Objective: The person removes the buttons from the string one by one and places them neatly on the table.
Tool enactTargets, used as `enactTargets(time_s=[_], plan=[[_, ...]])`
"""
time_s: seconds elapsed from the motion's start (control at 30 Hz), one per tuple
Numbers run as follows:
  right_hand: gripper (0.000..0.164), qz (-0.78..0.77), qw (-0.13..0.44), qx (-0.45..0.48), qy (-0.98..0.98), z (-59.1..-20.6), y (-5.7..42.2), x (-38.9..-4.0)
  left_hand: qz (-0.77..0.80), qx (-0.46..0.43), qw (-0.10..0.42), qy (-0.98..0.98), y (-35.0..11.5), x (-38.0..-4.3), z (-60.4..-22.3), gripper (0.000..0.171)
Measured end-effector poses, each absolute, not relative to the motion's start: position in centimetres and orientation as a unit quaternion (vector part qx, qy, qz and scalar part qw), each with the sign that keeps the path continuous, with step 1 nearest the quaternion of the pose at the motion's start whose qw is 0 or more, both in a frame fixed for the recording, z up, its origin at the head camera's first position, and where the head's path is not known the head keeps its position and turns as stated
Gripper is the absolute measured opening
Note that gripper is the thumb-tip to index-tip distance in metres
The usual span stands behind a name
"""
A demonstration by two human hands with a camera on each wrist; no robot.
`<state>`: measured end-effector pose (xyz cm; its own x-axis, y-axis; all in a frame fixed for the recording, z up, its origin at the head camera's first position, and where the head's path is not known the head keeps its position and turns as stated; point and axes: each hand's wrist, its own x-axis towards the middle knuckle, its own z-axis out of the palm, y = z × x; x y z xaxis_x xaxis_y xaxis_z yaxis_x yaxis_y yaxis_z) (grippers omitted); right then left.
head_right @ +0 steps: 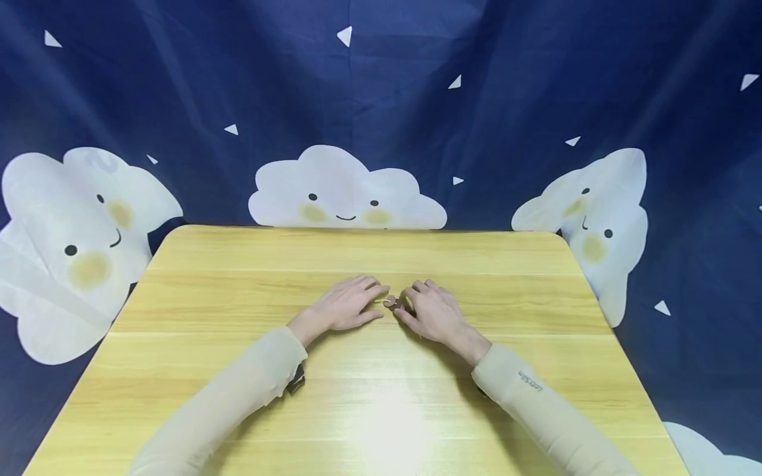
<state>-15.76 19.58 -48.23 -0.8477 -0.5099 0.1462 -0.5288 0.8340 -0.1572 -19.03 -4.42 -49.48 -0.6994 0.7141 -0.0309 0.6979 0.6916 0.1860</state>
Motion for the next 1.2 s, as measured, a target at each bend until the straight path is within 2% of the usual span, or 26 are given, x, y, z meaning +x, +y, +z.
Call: enactTargets(time_s=[0.43,1.2], plan=[[0.023,0.098,0.052,0.285,-0.952,-48.5,18.9,-16.0,0.087,0.39,0.033,0.916,-3.8,-19.5,-49.8,0.048],[0.021,0.111,0.025,0.298,-0.948,-48.4,19.1,-16.6,0.106,0.391,0.032,0.914,-3.4,-19.8,-49.5,0.035]])
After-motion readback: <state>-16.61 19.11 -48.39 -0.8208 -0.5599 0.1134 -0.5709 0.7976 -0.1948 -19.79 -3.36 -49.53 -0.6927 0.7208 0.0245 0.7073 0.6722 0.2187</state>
